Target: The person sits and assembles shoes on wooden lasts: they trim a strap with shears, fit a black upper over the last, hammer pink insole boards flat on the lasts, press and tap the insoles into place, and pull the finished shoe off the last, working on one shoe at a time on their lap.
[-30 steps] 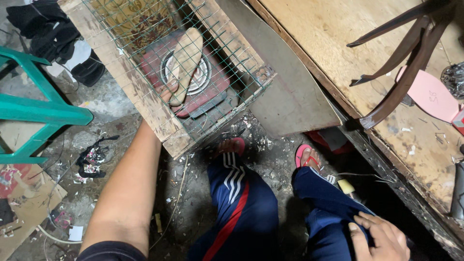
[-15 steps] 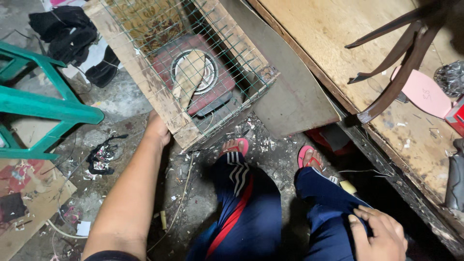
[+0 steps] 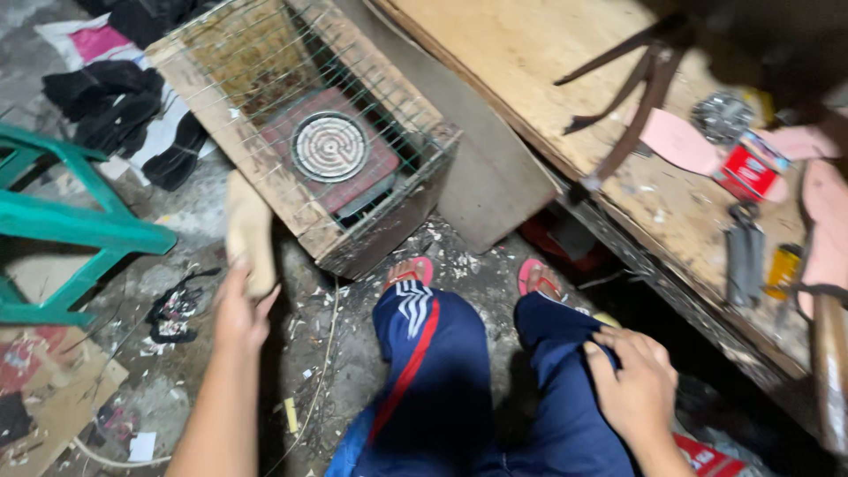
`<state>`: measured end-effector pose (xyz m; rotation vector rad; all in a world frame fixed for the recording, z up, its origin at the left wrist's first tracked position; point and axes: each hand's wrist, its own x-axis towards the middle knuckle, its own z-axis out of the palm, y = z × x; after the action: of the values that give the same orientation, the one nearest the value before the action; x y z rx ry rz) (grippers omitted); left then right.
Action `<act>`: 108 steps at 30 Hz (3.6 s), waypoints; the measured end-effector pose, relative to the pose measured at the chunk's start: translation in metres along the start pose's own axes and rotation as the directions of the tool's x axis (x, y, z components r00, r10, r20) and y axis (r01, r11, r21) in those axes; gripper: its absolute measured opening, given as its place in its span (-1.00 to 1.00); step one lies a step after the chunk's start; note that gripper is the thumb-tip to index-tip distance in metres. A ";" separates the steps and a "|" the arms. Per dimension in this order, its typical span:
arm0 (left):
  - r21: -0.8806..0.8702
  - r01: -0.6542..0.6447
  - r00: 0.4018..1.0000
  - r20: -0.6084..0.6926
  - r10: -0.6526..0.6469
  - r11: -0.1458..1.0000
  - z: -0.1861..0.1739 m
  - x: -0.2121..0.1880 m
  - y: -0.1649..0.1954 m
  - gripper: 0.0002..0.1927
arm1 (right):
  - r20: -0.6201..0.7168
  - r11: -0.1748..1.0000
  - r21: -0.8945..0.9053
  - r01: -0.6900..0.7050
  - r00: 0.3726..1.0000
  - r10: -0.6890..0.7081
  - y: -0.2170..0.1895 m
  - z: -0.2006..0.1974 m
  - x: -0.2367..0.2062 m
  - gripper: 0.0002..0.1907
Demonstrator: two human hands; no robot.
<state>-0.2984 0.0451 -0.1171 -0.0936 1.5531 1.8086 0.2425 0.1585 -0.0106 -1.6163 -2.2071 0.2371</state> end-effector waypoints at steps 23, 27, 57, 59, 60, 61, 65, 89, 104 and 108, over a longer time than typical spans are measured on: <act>0.247 -0.351 0.488 0.872 -0.049 0.903 0.055 -0.342 0.011 0.03 | 0.289 0.051 0.957 -0.286 0.952 -0.098 -0.129 -0.062 -0.076 -0.50; 0.193 -0.754 0.385 0.904 0.186 0.628 0.080 -0.367 0.040 -0.17 | 0.108 0.509 0.861 -0.013 0.982 -0.158 -0.156 -0.078 -0.083 -0.51; 0.003 -0.093 0.485 0.873 0.042 0.996 0.070 -0.327 0.073 -0.38 | -0.101 0.571 0.719 0.395 0.873 -0.477 -0.187 -0.057 -0.098 -0.37; 0.031 -0.263 0.561 0.818 0.126 0.964 0.072 -0.334 0.068 -0.41 | -0.100 0.602 0.688 0.406 0.874 -0.475 -0.188 -0.057 -0.098 -0.37; 0.052 -0.343 0.592 0.788 0.173 0.938 0.072 -0.338 0.066 -0.43 | -0.106 0.603 0.682 0.414 0.871 -0.479 -0.188 -0.057 -0.098 -0.37; 0.112 -0.490 0.594 0.769 0.237 0.865 0.071 -0.341 0.064 -0.46 | -0.111 0.604 0.676 0.422 0.869 -0.483 -0.189 -0.057 -0.099 -0.37; 0.232 -0.757 0.539 0.750 0.383 0.610 0.070 -0.345 0.060 -0.52 | -0.116 0.606 0.669 0.431 0.865 -0.488 -0.187 -0.055 -0.100 -0.37; 0.127 -0.754 0.217 0.974 0.062 0.644 0.105 -0.369 0.020 -0.19 | 0.206 0.192 0.964 -0.182 0.972 -0.116 -0.095 -0.073 -0.118 -0.22; 0.409 -0.653 0.483 0.873 -0.066 0.637 0.073 -0.340 -0.082 -0.14 | 0.447 -0.314 0.887 -0.338 0.800 0.400 -0.014 -0.081 -0.118 -0.71; 0.273 -0.835 0.378 0.916 0.136 0.477 0.084 -0.286 -0.090 -0.26 | 0.504 0.031 0.842 -0.538 0.806 0.312 0.023 -0.067 -0.110 -0.61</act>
<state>-0.0077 -0.0177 -0.0267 1.6635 1.4815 1.1011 0.3183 0.0557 0.0184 -1.2985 -0.8919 1.6812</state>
